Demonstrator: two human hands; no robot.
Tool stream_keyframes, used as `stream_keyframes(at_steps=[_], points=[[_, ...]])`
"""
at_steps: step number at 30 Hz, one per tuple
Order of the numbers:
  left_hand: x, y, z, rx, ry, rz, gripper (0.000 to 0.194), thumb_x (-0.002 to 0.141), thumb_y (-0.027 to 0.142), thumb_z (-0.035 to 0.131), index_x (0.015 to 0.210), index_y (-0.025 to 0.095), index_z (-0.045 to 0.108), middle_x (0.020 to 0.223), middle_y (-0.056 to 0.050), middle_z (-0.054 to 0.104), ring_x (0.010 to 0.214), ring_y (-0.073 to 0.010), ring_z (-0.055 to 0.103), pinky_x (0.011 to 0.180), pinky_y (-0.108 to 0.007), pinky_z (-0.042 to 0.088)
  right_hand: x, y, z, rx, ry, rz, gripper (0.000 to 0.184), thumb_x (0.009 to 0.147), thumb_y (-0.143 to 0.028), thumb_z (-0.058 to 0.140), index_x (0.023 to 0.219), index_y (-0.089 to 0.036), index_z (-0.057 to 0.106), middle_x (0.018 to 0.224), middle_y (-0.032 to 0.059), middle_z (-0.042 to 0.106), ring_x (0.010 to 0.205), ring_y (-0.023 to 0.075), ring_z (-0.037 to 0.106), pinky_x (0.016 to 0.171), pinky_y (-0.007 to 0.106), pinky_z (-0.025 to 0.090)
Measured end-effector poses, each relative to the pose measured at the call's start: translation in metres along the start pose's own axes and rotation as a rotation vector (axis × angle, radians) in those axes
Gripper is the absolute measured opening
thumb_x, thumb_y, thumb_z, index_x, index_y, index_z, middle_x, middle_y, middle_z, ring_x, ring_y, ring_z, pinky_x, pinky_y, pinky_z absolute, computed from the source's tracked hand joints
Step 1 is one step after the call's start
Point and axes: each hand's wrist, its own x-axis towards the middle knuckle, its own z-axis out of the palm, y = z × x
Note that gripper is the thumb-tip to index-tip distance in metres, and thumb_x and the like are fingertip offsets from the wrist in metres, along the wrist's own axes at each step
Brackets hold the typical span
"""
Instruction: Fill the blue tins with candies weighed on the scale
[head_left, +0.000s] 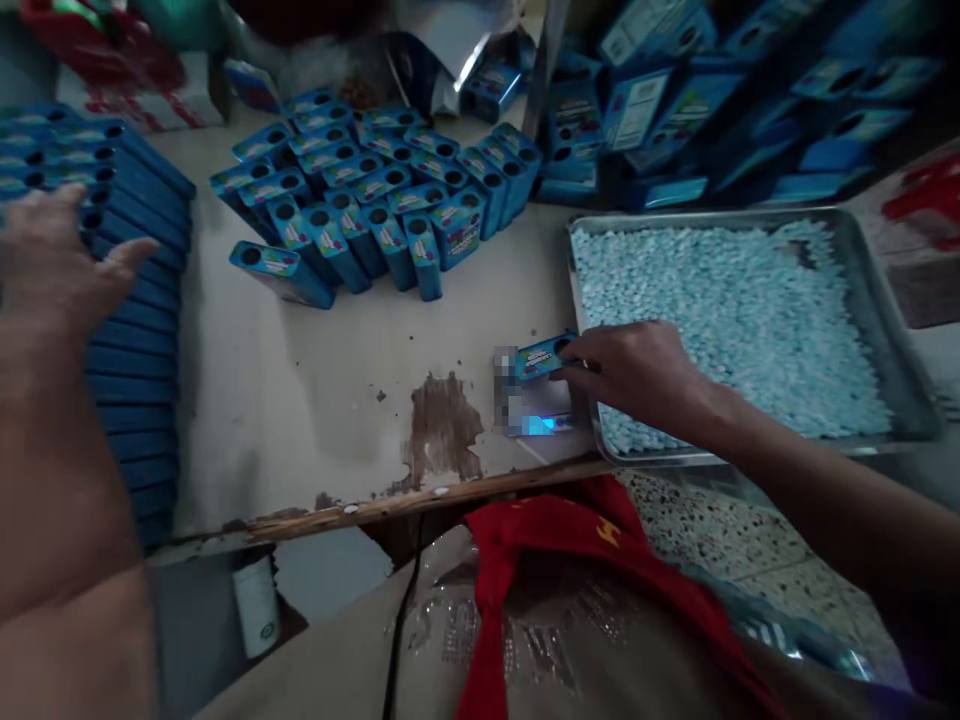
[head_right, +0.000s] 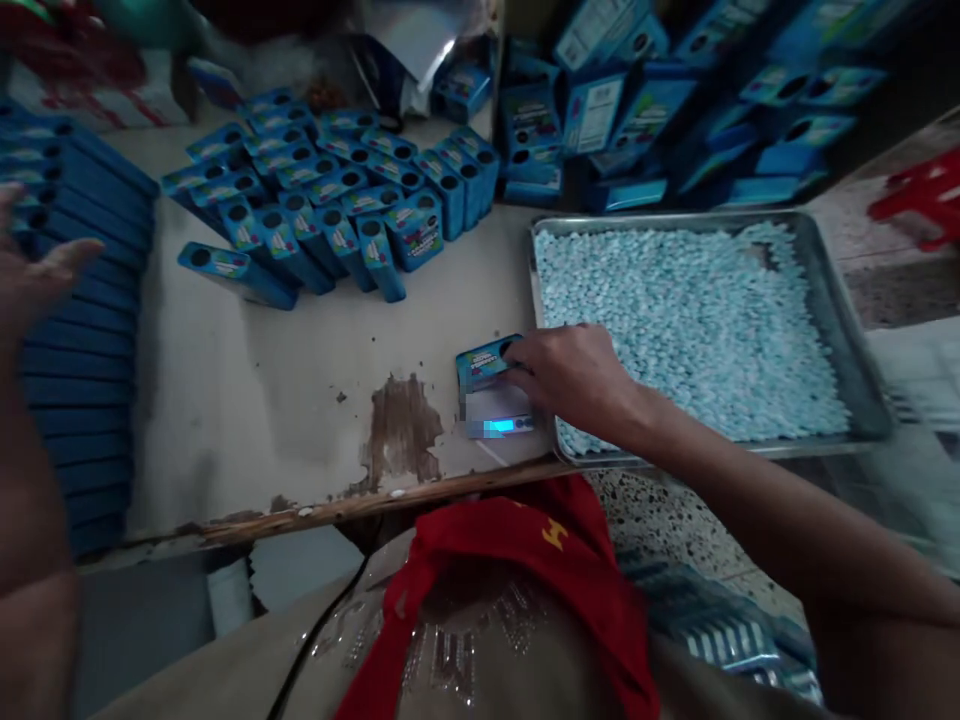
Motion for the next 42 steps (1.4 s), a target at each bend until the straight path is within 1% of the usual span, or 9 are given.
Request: stream_keyframes(at_steps=[2, 5, 9, 14, 17, 24, 30, 36, 42], points=[[-0.023, 0.036, 0.005, -0.026, 0.049, 0.155, 0.136, 0.087, 0.133, 0.039, 0.173, 0.032, 0.067, 0.151, -0.028, 0.071, 0.172, -0.0719, 0.036, 0.097, -0.071, 0.043, -0.016, 0.002, 0.01, -0.001, 0.015, 0.058, 0.02, 0.111, -0.033, 0.075, 0.111, -0.029, 0.095, 0.108, 0.0075, 0.094, 0.097, 0.0308, 0.087, 0.074, 0.036, 0.047], [-0.06, 0.088, 0.029, -0.076, 0.054, 0.323, 0.11, 0.116, 0.106, 0.048, 0.155, 0.005, 0.067, 0.114, -0.031, 0.066, 0.166, -0.0737, 0.039, 0.095, -0.055, 0.016, -0.034, 0.009, 0.013, 0.085, 0.105, 0.085, 0.024, 0.111, -0.039, 0.078, 0.126, -0.031, 0.095, 0.105, 0.0071, 0.094, 0.091, 0.0292, 0.086, 0.075, 0.038, 0.051], [-0.107, 0.133, 0.087, -0.281, 0.033, 0.328, 0.08, 0.109, 0.102, 0.069, 0.122, 0.025, 0.089, 0.13, -0.025, 0.082, 0.152, -0.0615, 0.067, 0.096, -0.069, 0.045, -0.056, 0.055, 0.007, 0.138, 0.176, 0.206, 0.025, 0.115, -0.045, 0.077, 0.12, -0.026, 0.093, 0.095, 0.0078, 0.089, 0.084, 0.0266, 0.08, 0.078, 0.039, 0.052], [-0.13, 0.155, 0.165, -0.383, -0.062, 0.272, 0.065, 0.102, 0.086, 0.077, 0.124, 0.026, 0.091, 0.144, -0.019, 0.082, 0.145, -0.0502, 0.074, 0.124, -0.077, 0.05, -0.062, 0.116, 0.025, -0.048, -0.162, 0.182, 0.064, 0.104, -0.033, 0.092, 0.163, -0.016, 0.075, 0.157, 0.0288, 0.079, 0.143, 0.0473, 0.071, 0.106, 0.05, 0.059], [-0.131, 0.161, 0.187, -0.336, -0.024, 0.203, 0.07, 0.102, 0.088, 0.077, 0.127, 0.024, 0.088, 0.149, -0.019, 0.078, 0.15, -0.0485, 0.069, 0.132, -0.076, 0.047, -0.048, 0.122, 0.041, -0.073, -0.189, 0.072, 0.069, 0.105, -0.032, 0.087, 0.17, -0.018, 0.068, 0.17, 0.0315, 0.066, 0.153, 0.0513, 0.063, 0.113, 0.053, 0.058], [-0.138, 0.16, 0.185, -0.268, -0.08, 0.184, 0.078, 0.109, 0.094, 0.07, 0.136, 0.021, 0.081, 0.149, -0.013, 0.076, 0.152, -0.0388, 0.062, 0.14, -0.069, 0.042, -0.016, 0.137, 0.033, 0.015, -0.223, 0.083, 0.03, 0.103, -0.022, 0.074, 0.132, -0.019, 0.084, 0.117, 0.0177, 0.088, 0.103, 0.0355, 0.081, 0.082, 0.04, 0.053], [-0.14, 0.168, 0.183, -0.164, -0.059, 0.202, 0.07, 0.113, 0.089, 0.063, 0.137, 0.025, 0.081, 0.155, -0.013, 0.075, 0.152, -0.0401, 0.064, 0.138, -0.066, 0.047, -0.022, 0.156, 0.018, 0.544, -0.289, 0.305, 0.015, 0.092, -0.027, 0.078, 0.105, -0.025, 0.084, 0.072, 0.0018, 0.076, 0.068, 0.024, 0.075, 0.076, 0.04, 0.059], [-0.139, 0.171, 0.183, -0.2, -0.071, 0.149, 0.09, 0.107, 0.105, 0.061, 0.136, 0.022, 0.079, 0.15, -0.013, 0.077, 0.153, -0.0315, 0.063, 0.137, -0.059, 0.046, -0.007, 0.121, -0.015, 0.532, -0.227, 0.185, 0.012, 0.086, -0.021, 0.08, 0.098, -0.025, 0.082, 0.066, -0.0025, 0.073, 0.065, 0.0214, 0.075, 0.074, 0.038, 0.057], [-0.14, 0.171, 0.183, -0.178, -0.048, 0.171, 0.052, 0.108, 0.071, 0.074, 0.135, 0.028, 0.083, 0.153, -0.014, 0.076, 0.151, -0.0405, 0.068, 0.138, -0.063, 0.05, 0.015, 0.073, -0.051, 0.31, -0.142, -0.026, 0.024, 0.085, -0.013, 0.085, 0.106, -0.024, 0.088, 0.078, -0.0038, 0.073, 0.074, 0.0173, 0.069, 0.076, 0.035, 0.049]])
